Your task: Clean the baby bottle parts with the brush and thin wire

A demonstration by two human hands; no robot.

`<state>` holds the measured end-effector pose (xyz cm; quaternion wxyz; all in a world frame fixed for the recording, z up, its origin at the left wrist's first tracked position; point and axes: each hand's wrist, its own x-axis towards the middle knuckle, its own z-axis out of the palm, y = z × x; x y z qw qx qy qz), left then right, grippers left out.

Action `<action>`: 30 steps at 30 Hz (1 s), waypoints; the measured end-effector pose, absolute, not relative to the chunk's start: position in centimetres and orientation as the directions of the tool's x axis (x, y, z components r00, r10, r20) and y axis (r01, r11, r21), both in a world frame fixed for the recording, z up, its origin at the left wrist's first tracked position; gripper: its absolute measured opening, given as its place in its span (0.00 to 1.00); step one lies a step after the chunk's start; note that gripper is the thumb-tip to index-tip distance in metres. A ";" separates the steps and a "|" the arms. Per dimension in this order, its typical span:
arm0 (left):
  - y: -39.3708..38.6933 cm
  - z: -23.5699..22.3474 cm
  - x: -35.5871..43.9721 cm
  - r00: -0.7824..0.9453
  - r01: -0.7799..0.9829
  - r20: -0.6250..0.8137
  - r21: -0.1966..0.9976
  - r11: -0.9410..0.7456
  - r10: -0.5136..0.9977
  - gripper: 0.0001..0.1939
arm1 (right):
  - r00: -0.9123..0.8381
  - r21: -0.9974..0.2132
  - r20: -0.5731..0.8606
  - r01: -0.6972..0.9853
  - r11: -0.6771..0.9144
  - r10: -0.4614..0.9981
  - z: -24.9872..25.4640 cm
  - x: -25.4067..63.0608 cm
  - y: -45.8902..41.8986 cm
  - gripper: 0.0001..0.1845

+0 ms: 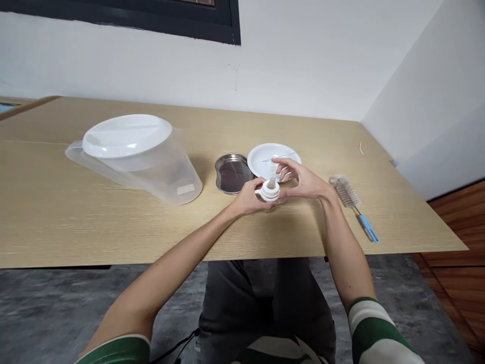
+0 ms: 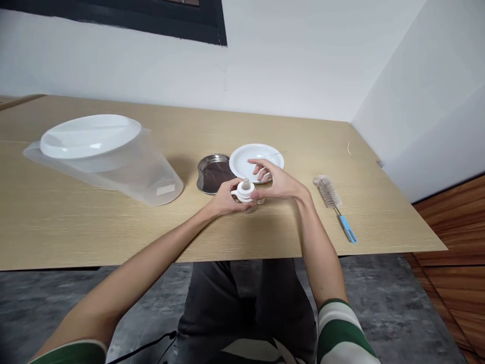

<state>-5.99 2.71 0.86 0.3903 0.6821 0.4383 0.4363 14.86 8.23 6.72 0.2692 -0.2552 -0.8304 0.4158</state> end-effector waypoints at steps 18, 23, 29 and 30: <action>2.4 0.6 -6.2 0.255 0.269 0.271 0.902 -0.337 0.928 0.24 | -0.679 -0.942 0.306 -0.115 0.315 0.667 7.7 15.0 7.3 0.36; 2.2 1.4 -6.3 0.258 0.289 0.350 0.861 -0.418 0.900 0.35 | -0.625 -0.966 0.250 -0.110 0.234 0.740 7.1 14.4 7.6 0.40; 2.0 1.3 -6.2 0.216 0.270 0.421 0.841 -0.469 0.881 0.38 | -0.617 -0.961 0.260 -0.086 0.264 0.743 6.7 13.7 7.7 0.35; 2.0 1.3 -6.2 0.186 0.265 0.439 0.839 -0.475 0.879 0.34 | -0.614 -0.957 0.268 -0.081 0.279 0.742 6.7 13.6 7.6 0.34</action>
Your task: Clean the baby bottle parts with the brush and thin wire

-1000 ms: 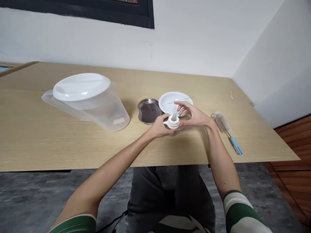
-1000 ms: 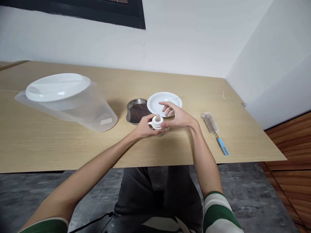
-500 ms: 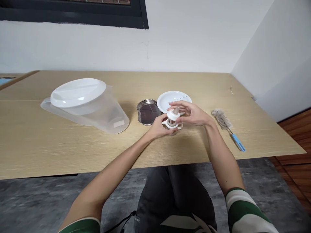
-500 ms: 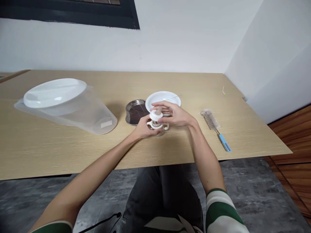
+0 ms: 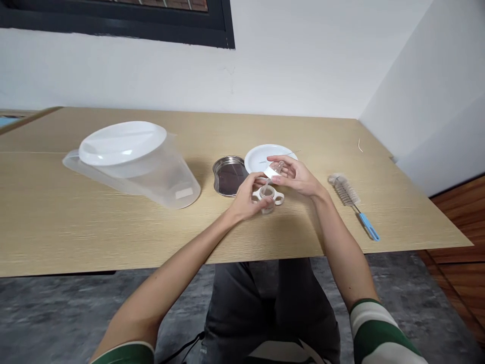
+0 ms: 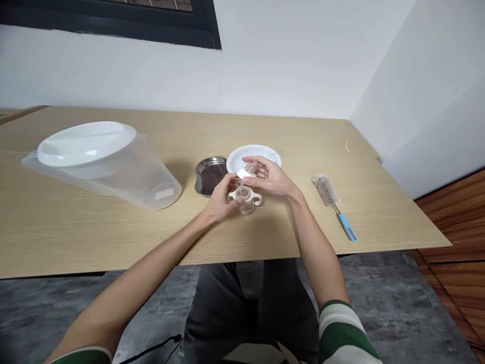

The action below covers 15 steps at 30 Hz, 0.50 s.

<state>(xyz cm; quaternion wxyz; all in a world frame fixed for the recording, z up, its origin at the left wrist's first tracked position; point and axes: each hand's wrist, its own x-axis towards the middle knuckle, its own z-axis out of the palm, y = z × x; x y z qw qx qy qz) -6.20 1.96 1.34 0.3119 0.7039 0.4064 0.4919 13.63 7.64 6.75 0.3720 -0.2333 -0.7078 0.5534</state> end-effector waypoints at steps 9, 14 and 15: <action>1.3 2.7 -6.1 0.146 0.383 0.453 0.794 -0.473 0.879 0.16 | -0.619 -0.964 0.252 -0.092 0.249 0.744 6.3 12.5 7.3 0.25; 1.2 2.9 -5.9 0.137 0.377 0.477 0.785 -0.491 0.868 0.17 | -0.556 -0.975 0.222 -0.145 0.169 0.801 6.1 11.5 7.0 0.24; 1.2 2.9 -5.9 0.135 0.378 0.481 0.783 -0.493 0.866 0.17 | -0.547 -0.976 0.214 -0.161 0.149 0.809 6.0 11.3 7.1 0.25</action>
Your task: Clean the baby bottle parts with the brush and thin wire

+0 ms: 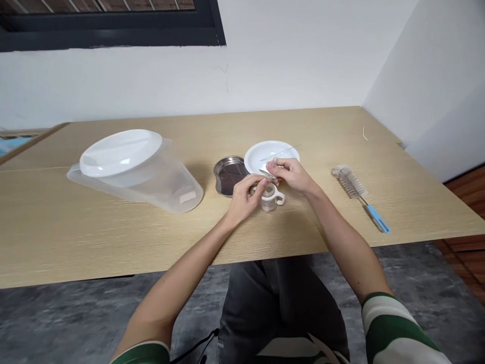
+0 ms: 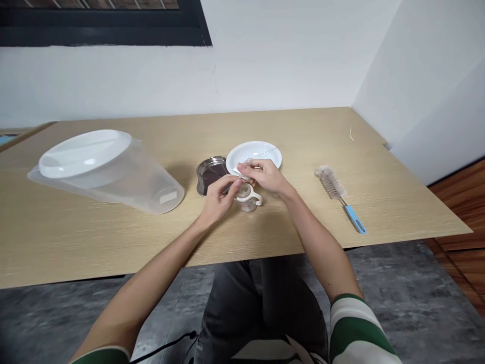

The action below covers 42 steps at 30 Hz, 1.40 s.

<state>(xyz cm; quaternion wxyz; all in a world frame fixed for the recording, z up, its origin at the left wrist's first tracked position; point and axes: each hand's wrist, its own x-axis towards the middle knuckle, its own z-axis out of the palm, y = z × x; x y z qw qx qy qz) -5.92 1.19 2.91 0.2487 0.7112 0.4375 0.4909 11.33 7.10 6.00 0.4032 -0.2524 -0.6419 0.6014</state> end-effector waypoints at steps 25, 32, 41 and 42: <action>1.4 2.3 -5.4 0.011 0.282 0.435 0.863 -0.420 0.901 0.18 | -0.547 -0.821 -0.044 -0.457 -0.342 0.836 3.8 9.5 8.5 0.19; 1.5 2.2 -5.3 -0.012 0.291 0.435 0.863 -0.413 0.901 0.20 | -0.475 -0.731 -0.118 -0.553 -0.400 0.872 3.8 8.7 8.2 0.15; 1.3 1.6 -4.9 -0.049 0.301 0.510 0.827 -0.474 0.859 0.17 | -0.416 -0.696 -0.170 -0.591 -0.408 0.893 5.1 8.5 7.4 0.11; 1.2 1.5 -4.8 -0.052 0.321 0.524 0.815 -0.482 0.850 0.17 | -0.394 -0.695 -0.162 -0.606 -0.388 0.905 5.3 8.6 7.4 0.11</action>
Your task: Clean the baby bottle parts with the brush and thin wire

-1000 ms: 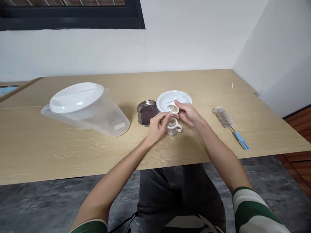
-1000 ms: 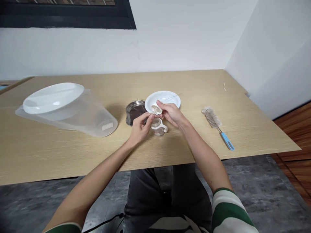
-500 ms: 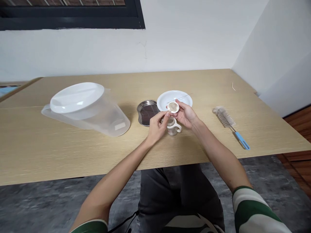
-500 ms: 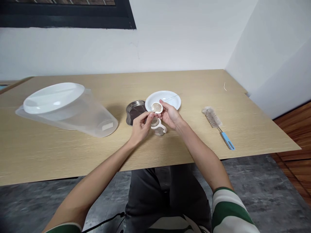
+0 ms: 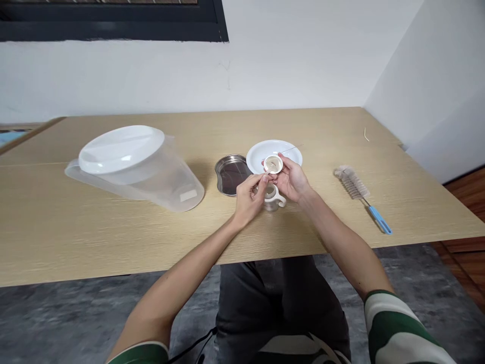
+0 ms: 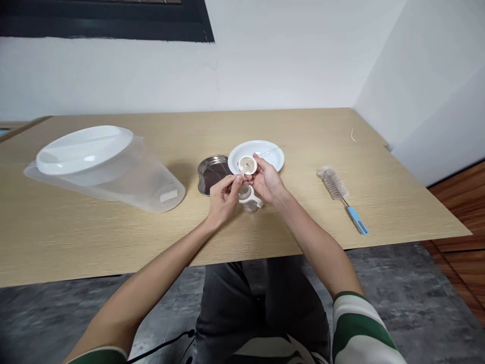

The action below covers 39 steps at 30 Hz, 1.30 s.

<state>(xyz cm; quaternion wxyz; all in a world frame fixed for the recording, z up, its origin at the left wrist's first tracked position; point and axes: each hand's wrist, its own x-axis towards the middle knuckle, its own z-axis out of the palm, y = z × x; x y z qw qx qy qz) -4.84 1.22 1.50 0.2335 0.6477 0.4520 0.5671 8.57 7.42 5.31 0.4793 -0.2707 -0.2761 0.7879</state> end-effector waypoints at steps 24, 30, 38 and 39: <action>1.1 1.4 -4.7 -0.060 0.370 0.534 0.796 -0.478 0.843 0.17 | -0.155 -0.631 0.556 0.560 0.537 0.816 2.4 11.4 9.8 0.15; 1.0 1.4 -4.8 -0.057 0.374 0.544 0.789 -0.487 0.837 0.16 | -0.100 -0.661 0.542 0.562 0.497 0.834 2.4 11.6 10.1 0.15; 1.0 1.2 -4.7 -0.040 0.331 0.502 0.822 -0.463 0.864 0.15 | -0.128 -0.609 0.514 0.641 0.466 0.848 2.1 11.9 10.3 0.16; 1.0 1.2 -4.7 -0.039 0.327 0.497 0.826 -0.459 0.867 0.15 | -0.150 -0.587 0.498 0.667 0.459 0.854 2.1 11.9 10.2 0.16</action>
